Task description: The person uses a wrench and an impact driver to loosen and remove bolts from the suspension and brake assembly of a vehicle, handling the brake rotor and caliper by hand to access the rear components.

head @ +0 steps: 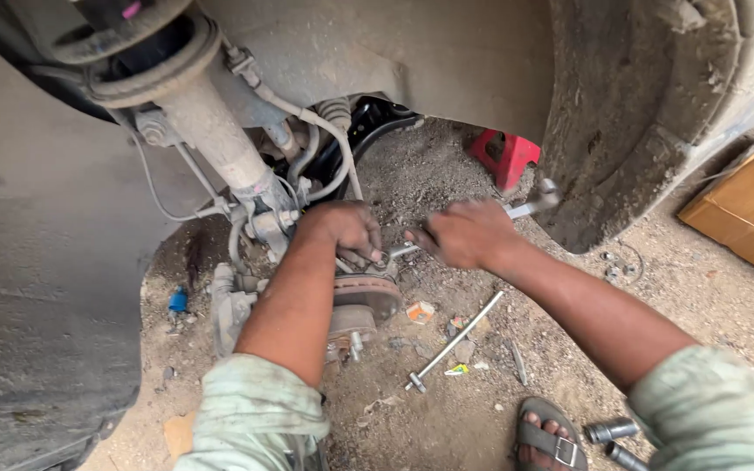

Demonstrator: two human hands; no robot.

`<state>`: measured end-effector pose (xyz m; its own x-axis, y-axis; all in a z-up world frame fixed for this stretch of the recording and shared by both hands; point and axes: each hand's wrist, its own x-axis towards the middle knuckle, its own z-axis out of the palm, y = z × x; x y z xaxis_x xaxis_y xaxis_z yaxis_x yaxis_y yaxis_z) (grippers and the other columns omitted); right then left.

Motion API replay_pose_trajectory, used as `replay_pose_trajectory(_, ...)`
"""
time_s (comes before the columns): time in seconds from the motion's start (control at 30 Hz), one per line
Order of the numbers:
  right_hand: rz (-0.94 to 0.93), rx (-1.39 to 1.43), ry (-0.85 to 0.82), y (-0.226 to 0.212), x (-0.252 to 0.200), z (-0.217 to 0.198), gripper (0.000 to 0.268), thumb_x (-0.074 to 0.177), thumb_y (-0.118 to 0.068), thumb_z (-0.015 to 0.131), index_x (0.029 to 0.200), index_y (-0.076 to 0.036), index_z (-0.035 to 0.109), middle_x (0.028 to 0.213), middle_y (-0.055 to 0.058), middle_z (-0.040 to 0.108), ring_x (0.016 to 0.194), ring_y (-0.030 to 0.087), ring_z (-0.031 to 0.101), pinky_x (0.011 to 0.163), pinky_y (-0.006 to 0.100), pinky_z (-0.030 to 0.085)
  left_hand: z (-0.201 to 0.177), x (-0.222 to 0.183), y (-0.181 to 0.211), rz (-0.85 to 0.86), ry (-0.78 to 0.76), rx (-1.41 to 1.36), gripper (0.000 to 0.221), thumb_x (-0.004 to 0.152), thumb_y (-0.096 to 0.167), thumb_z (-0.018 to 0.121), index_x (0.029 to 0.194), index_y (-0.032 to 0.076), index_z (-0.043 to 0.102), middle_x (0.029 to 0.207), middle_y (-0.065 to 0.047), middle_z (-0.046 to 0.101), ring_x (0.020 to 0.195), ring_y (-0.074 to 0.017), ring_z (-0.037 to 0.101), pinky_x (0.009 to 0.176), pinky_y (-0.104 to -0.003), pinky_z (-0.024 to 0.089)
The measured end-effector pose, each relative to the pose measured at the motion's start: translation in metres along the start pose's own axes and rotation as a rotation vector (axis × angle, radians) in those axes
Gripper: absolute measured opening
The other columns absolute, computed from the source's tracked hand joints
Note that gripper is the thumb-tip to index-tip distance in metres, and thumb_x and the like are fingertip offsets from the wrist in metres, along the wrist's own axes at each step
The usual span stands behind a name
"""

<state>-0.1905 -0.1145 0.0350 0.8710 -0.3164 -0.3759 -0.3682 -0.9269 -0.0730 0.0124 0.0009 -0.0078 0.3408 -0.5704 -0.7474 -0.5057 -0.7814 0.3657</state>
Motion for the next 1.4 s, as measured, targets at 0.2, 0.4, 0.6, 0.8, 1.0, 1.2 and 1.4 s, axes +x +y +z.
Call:
replay_pose_trajectory(0.2,-0.451,-0.178,0.330,0.003,0.059,-0.016,0.052,0.097,-0.062,0.042,0.090,-0.021,0.074,0.079,0.014,0.069,0.081,0.033,0.069,0.085,0.051,0.051,0.005,0.000,0.008,-0.087,0.024,0.103,0.014,0.083,0.015,0.084,0.096,0.012,0.080,0.093,-0.003,0.079,0.069,-0.0089,0.068,0.064,-0.026,0.057)
replay_pose_trajectory(0.4,-0.547,-0.229,0.320,0.012,0.084,0.001,0.057,0.106,-0.057,0.035,0.090,-0.019,0.074,0.068,0.012,0.069,0.070,0.030,0.067,0.098,0.050,0.047,0.006,-0.011,0.010,-0.067,0.014,0.096,0.016,0.081,0.019,0.086,0.094,0.011,0.080,0.090,-0.002,0.078,0.066,-0.0088,0.065,0.061,-0.027,0.054)
replay_pose_trajectory(0.6,-0.262,-0.022,0.183,0.027,0.048,0.035,0.068,0.101,-0.069,0.027,0.089,-0.019,0.072,0.075,0.013,0.067,0.071,0.029,0.070,0.080,0.050,0.058,0.002,-0.023,0.020,-0.043,0.022,0.139,0.021,0.080,0.023,0.087,0.096,0.012,0.079,0.091,-0.004,0.079,0.069,-0.0088,0.067,0.062,-0.028,0.052)
replay_pose_trajectory(0.8,-0.225,-0.138,0.179,0.015,0.045,0.019,0.081,0.100,-0.073,0.022,0.080,-0.013,0.072,0.074,0.013,0.069,0.077,0.026,0.074,0.085,0.048,0.060,0.006,-0.025,0.026,-0.130,0.053,0.239,0.025,0.080,0.027,0.087,0.100,0.014,0.080,0.099,-0.003,0.079,0.076,-0.0111,0.068,0.068,-0.032,0.054)
replay_pose_trajectory(1.0,-0.238,-0.032,0.189,0.020,0.032,0.024,0.077,0.100,-0.074,0.027,0.092,-0.012,0.073,0.097,0.018,0.069,0.104,0.035,0.067,0.100,0.056,0.048,0.005,-0.024,0.023,-0.114,0.060,0.155,0.024,0.077,0.026,0.087,0.098,0.015,0.081,0.098,0.000,0.080,0.078,-0.0101,0.069,0.073,-0.031,0.056)
replay_pose_trajectory(1.2,-0.173,-0.188,0.139,0.075,0.034,0.021,0.046,0.091,-0.058,0.056,0.102,-0.016,0.072,0.103,0.015,0.071,0.109,0.032,0.067,0.099,0.052,0.051,0.003,-0.015,0.011,-0.044,0.019,0.143,0.022,0.080,0.025,0.086,0.098,0.014,0.081,0.098,-0.001,0.080,0.079,-0.0090,0.071,0.073,-0.030,0.056)
replay_pose_trajectory(1.4,0.016,-0.216,0.318,0.054,-0.011,0.053,0.032,0.101,-0.035,0.050,0.098,-0.010,0.069,0.094,0.015,0.073,0.089,0.033,0.073,0.078,0.049,0.058,0.003,-0.011,0.002,0.012,0.017,0.170,0.021,0.082,0.023,0.084,0.101,0.016,0.082,0.099,0.001,0.080,0.081,-0.0110,0.070,0.072,-0.030,0.056)
